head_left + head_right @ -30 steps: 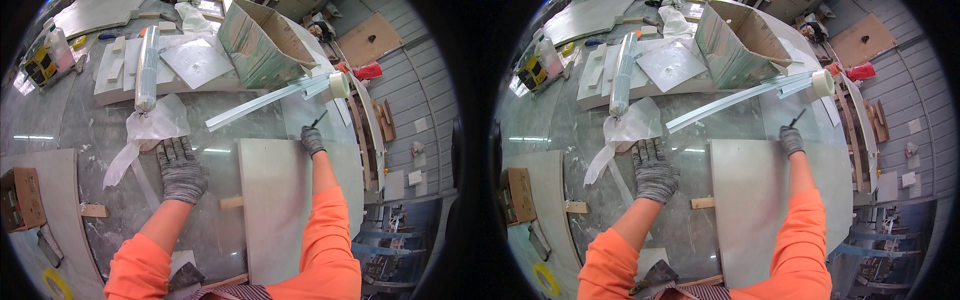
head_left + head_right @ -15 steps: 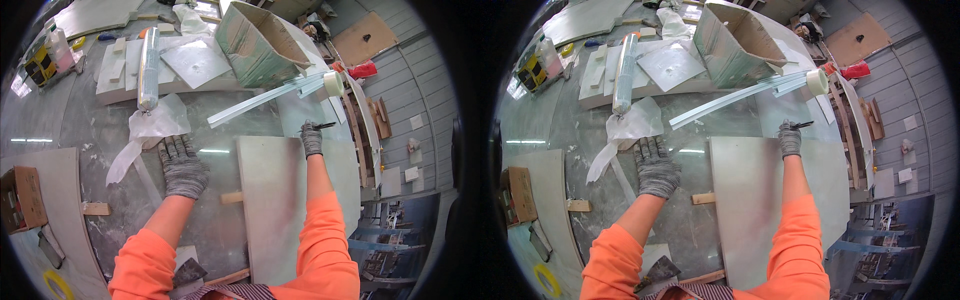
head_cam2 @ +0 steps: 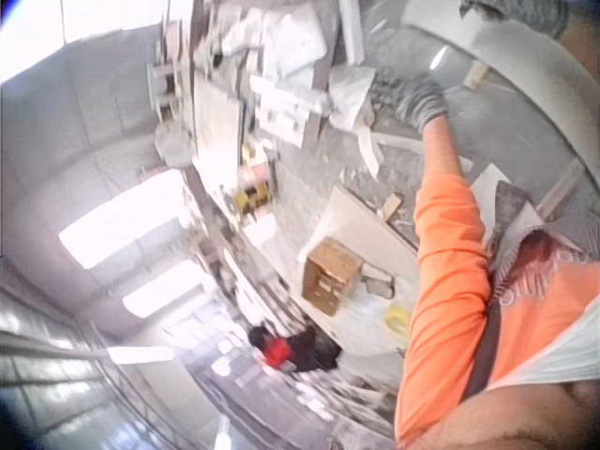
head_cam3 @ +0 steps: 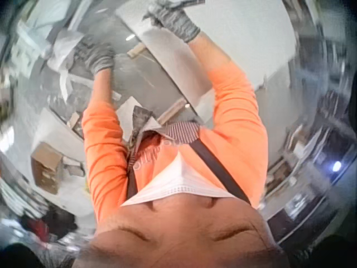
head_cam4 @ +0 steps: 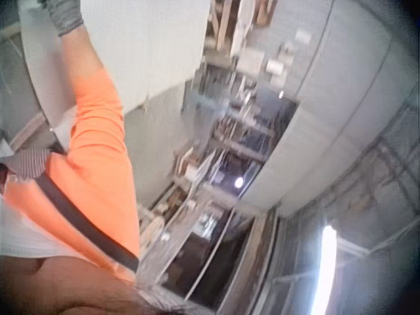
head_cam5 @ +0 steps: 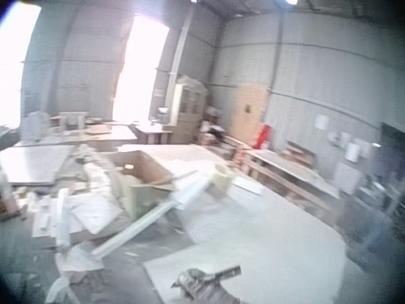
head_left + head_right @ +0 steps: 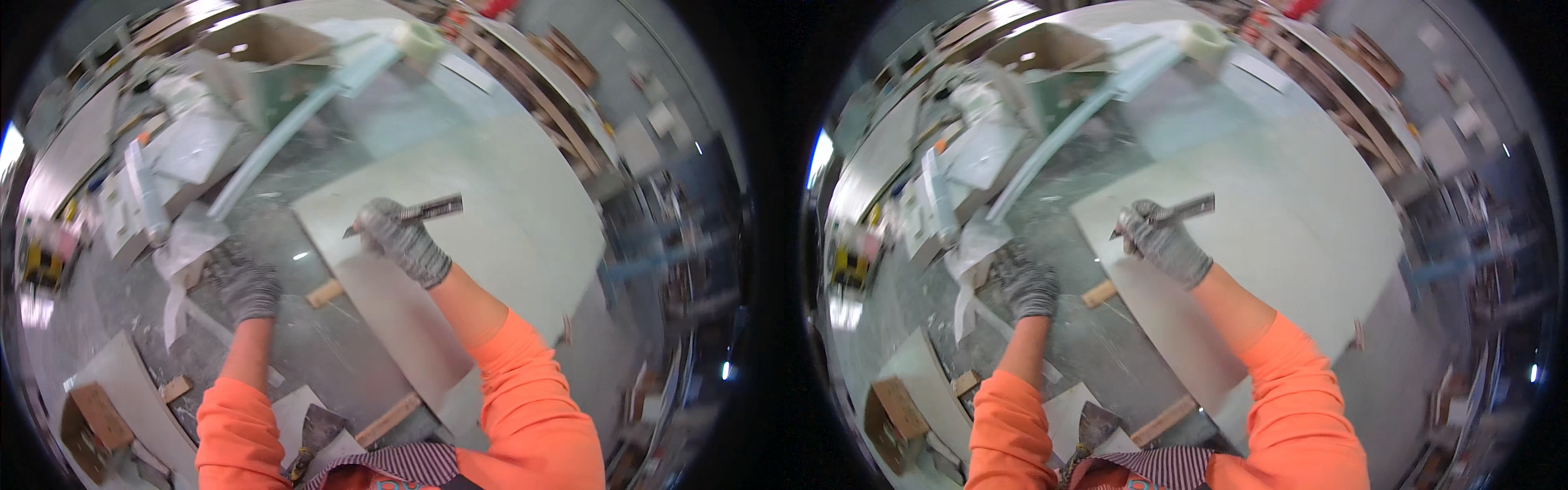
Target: The person handles large glass panels on a workbench, using a utility knife to trim or score edges and applying tape to secure pieces. They move panels between positions, align them with wooden supports, and use a putty knife to adjust or clean edges.
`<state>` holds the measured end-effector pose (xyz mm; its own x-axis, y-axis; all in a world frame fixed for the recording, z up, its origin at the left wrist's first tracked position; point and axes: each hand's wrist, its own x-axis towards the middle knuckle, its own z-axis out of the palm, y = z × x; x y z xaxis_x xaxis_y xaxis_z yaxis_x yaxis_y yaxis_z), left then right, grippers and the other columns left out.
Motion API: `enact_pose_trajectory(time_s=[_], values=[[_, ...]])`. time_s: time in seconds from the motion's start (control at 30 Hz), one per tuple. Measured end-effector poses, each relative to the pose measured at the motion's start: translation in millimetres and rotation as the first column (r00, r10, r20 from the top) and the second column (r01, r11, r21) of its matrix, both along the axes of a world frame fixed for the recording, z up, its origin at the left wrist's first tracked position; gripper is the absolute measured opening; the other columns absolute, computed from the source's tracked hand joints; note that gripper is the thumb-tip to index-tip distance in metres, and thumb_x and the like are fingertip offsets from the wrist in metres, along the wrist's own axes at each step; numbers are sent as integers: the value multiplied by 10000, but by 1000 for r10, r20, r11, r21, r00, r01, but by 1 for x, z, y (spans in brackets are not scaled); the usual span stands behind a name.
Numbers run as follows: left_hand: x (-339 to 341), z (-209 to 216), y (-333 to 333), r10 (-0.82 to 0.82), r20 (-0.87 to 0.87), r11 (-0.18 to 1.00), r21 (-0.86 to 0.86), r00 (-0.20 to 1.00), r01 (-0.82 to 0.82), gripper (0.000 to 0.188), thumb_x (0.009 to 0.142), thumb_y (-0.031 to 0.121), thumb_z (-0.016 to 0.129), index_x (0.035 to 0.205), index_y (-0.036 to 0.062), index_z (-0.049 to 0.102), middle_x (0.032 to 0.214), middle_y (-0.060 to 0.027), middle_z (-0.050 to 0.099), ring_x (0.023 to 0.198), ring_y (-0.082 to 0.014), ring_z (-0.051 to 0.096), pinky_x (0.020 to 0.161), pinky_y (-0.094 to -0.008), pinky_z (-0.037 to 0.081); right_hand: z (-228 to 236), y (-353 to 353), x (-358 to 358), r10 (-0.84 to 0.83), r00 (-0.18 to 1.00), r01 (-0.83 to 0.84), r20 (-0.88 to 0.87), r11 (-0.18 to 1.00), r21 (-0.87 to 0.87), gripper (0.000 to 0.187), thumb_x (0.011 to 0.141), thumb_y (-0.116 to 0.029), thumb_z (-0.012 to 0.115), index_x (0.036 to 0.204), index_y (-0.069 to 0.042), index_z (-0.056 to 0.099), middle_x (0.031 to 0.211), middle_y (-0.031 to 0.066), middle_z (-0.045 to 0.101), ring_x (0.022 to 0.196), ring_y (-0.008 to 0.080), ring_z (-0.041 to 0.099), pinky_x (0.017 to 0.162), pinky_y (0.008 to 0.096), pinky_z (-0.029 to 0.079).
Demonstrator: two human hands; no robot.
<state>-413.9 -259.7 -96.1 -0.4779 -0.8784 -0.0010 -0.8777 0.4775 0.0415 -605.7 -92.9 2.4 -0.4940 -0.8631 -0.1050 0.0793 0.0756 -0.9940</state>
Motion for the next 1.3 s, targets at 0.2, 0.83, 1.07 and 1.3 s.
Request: enact_pose_trajectory(time_s=[0.2, 0.83, 1.07, 1.3], values=[[0, 2, 3, 11, 31, 998, -67, 999, -9, 734, 888, 407, 487, 1489, 35, 288, 1550, -196, 266, 1450, -362, 204, 1178, -479, 146, 8, 256, 94, -318, 836, 320, -448, 945, -74, 207, 932, -213, 645, 1082, -83, 585, 930, 57, 640, 869, 88, 605, 676, 246, 516], [5, 24, 396, -973, -134, 190, -5, 188, 982, 802, 903, 432, 512, 1458, -76, 236, 1510, -308, 242, 1429, -444, 199, 1172, -554, 111, -77, 573, 235, -838, 531, 778, 125, 541, 318, 138, 969, -204, 555, 896, -89, 575, 820, 17, 565, 734, 132, 548, 712, 279, 509], [38, 26, 451, -790, 26, 612, -24, 612, 791, 839, 842, 357, 587, 1466, -68, 220, 1526, -297, 216, 1432, -444, 189, 1176, -541, 102, -90, 682, 198, -682, -9, 808, 731, 425, 407, 172, 935, -254, 575, 852, -104, 570, 717, 9, 561, 617, 140, 539, 590, 267, 486], [24, 30, 466, -577, -261, 776, 121, 774, 619, 594, 821, 245, 681, 1327, -9, 502, 1346, -251, 518, 1279, -400, 473, 1097, -468, 350, -104, 739, 131, -691, 623, 650, 367, 718, 249, 107, 901, -106, 547, 1000, -95, 585, 835, 44, 597, 717, 164, 582, 694, 291, 500]])
